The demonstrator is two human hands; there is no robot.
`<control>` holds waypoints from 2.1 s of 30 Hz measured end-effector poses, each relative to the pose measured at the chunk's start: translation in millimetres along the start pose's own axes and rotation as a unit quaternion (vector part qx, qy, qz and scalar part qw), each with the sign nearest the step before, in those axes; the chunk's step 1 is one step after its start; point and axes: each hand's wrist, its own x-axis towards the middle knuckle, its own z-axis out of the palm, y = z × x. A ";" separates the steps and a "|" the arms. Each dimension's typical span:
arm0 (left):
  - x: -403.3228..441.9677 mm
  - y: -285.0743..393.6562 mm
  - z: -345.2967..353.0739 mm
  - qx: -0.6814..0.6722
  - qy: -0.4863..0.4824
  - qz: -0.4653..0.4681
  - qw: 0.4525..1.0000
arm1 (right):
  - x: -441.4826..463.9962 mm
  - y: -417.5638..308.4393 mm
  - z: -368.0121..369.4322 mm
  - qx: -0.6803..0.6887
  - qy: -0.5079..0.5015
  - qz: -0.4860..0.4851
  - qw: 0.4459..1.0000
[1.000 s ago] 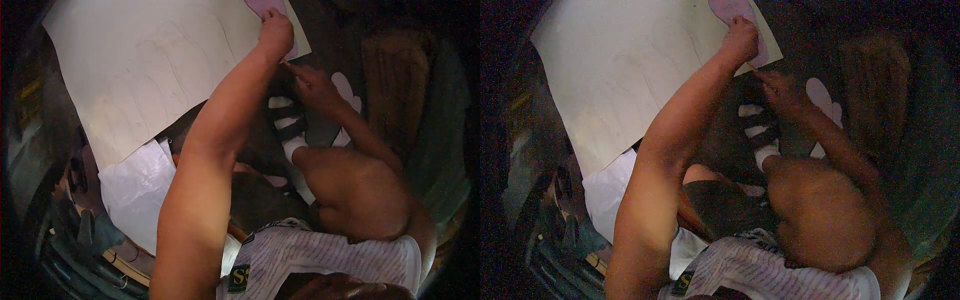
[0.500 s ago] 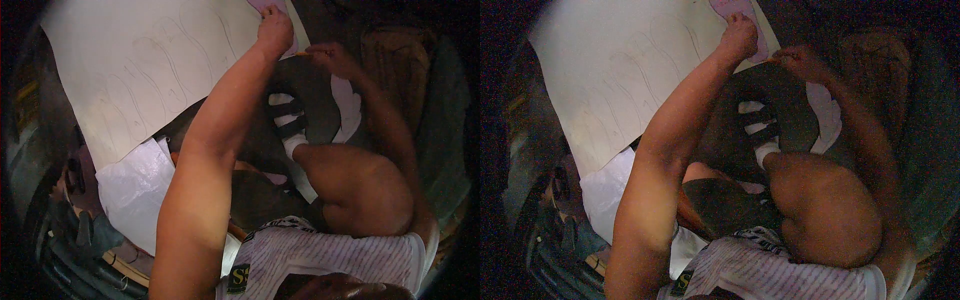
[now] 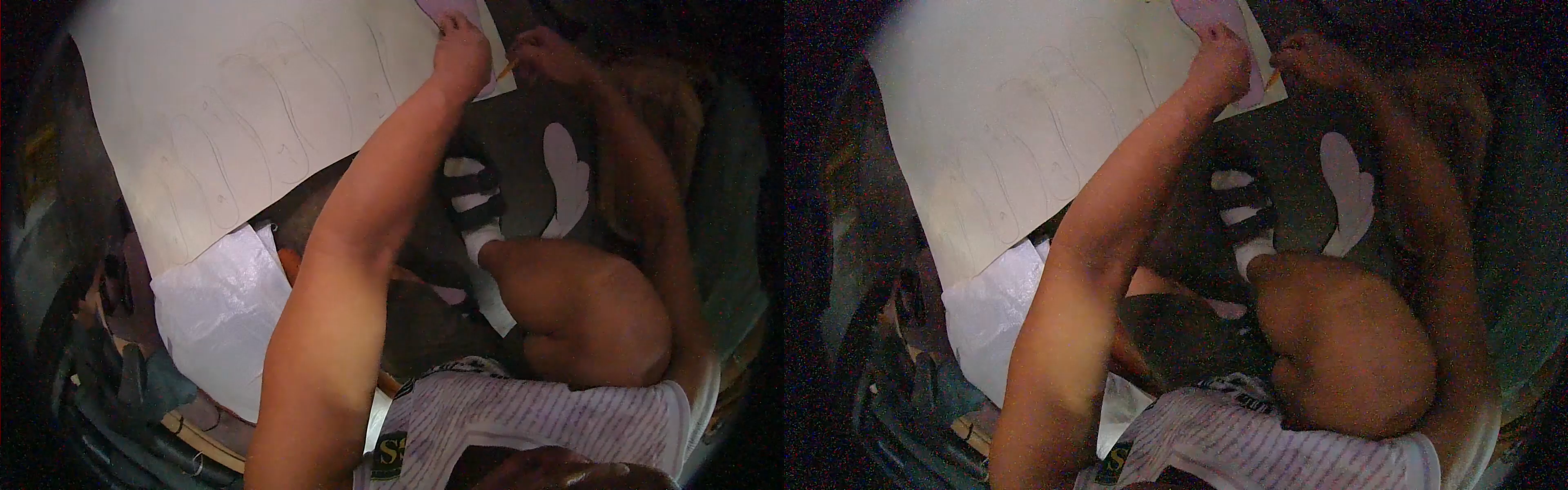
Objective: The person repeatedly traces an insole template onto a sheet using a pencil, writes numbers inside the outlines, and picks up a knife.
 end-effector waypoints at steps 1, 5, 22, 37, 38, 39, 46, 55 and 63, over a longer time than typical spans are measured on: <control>1.6 0.3 4.0 -0.026 -0.013 -0.011 1.000 | 4.7 -4.3 -3.8 -0.001 0.000 -0.001 1.000; 7.7 -2.1 30.8 0.007 0.151 -0.007 0.988 | 39.7 -5.1 -17.1 -0.144 -0.068 -0.007 0.987; -14.5 18.4 21.7 -0.240 0.111 -0.193 0.945 | 51.7 96.9 -64.3 0.070 0.436 -0.147 0.885; -34.8 34.9 18.9 -0.213 0.101 -0.339 0.911 | -8.4 30.2 115.9 -0.015 0.469 -0.073 0.880; -35.8 36.0 19.2 -0.250 0.097 -0.330 0.905 | -15.2 20.6 117.2 0.040 0.415 -0.025 0.909; -35.7 36.5 18.8 -0.248 0.097 -0.328 0.906 | -22.2 10.7 117.2 0.069 0.387 -0.003 0.920; -30.6 40.5 29.3 -0.361 0.164 -0.338 0.854 | -14.4 5.5 147.2 0.224 0.305 -0.069 0.923; -56.9 33.7 17.9 -0.354 0.159 -0.286 0.876 | -15.2 -3.4 142.8 0.191 0.324 -0.095 0.922; -89.1 19.8 22.7 -0.246 0.164 -0.266 0.917 | -18.8 -27.2 150.4 0.244 0.366 -0.066 0.895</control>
